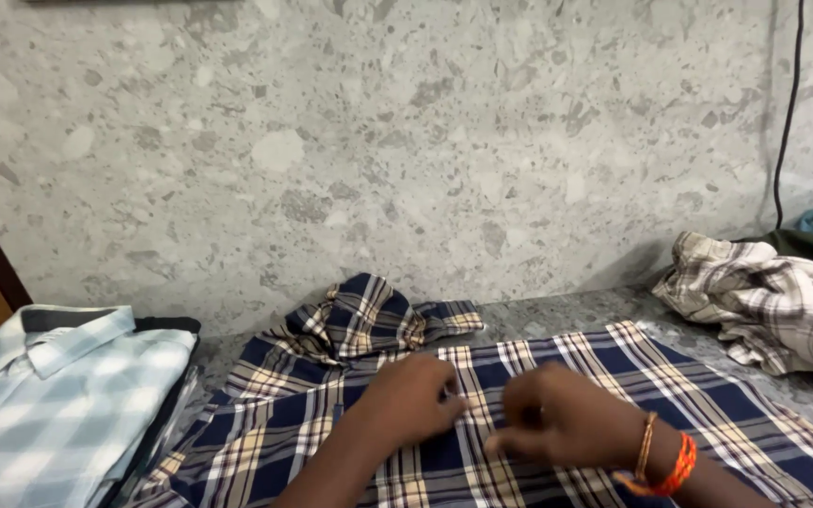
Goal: The person buttons a blue and white plaid shirt laid flat on a surface. They fasten the buttons from the collar down to the mid-section, then smooth the fabric and fold the collar.
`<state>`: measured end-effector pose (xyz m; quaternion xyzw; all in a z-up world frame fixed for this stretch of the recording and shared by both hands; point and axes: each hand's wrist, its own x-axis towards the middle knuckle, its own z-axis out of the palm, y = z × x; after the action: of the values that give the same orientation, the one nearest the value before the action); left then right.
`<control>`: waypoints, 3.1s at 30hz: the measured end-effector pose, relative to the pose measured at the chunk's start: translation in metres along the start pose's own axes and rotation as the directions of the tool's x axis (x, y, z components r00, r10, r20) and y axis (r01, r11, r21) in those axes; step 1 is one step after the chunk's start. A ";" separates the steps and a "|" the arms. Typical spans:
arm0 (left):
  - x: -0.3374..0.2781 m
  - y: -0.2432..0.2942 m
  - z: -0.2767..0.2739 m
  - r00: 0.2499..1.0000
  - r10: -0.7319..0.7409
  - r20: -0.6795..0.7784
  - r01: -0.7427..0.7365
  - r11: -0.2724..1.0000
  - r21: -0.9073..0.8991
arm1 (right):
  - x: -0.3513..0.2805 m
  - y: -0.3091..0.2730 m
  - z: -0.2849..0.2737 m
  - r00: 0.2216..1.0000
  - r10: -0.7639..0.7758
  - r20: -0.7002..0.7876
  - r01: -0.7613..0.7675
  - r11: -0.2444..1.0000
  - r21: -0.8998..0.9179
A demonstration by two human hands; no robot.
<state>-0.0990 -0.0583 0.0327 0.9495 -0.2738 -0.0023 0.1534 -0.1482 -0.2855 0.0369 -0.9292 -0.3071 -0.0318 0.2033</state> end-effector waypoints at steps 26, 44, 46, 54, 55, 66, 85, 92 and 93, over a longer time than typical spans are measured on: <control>0.000 -0.051 0.022 0.959 -0.278 -0.061 0.283 0.953 0.107 | 0.026 0.037 0.046 0.971 0.194 0.138 -0.155 0.955 -0.253; 0.002 -0.135 -0.008 0.656 -0.741 0.144 0.738 0.670 0.085 | 0.061 0.073 0.055 0.964 0.188 0.190 -0.138 0.959 -0.248; 0.001 -0.145 -0.009 0.664 -0.741 0.101 0.736 0.671 0.090 | 0.072 0.082 0.060 0.972 0.170 0.163 -0.125 0.959 -0.253; 0.005 -0.171 -0.004 0.734 -0.679 -0.032 0.672 0.718 0.180 | 0.089 0.095 0.057 0.986 0.106 0.128 -0.073 0.968 -0.241; 0.001 -0.173 -0.007 0.733 -0.679 -0.040 0.673 0.716 0.186 | 0.087 0.092 0.057 0.988 0.101 0.119 -0.070 0.969 -0.237; 0.003 -0.118 0.000 0.833 -0.550 0.061 0.527 0.822 0.217 | 0.057 0.035 0.021 0.948 0.122 0.295 -0.026 0.951 -0.309; 0.014 -0.105 0.005 0.779 -0.623 0.077 0.601 0.775 0.195 | 0.016 0.016 0.037 0.949 0.187 0.255 -0.108 0.950 -0.294; -0.003 -0.107 0.021 0.855 -0.510 -0.094 0.519 0.842 0.149 | 0.078 0.020 0.056 0.985 0.143 0.097 -0.133 0.986 -0.099; -0.009 -0.105 0.018 0.866 -0.494 -0.081 0.501 0.853 0.149 | 0.089 0.027 0.064 0.963 0.253 0.093 -0.233 0.955 -0.185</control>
<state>-0.0541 0.0251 -0.0162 0.9972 -0.0153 -0.0006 0.0739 -0.0645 -0.2302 -0.0150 -0.9742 -0.1978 0.0209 0.1065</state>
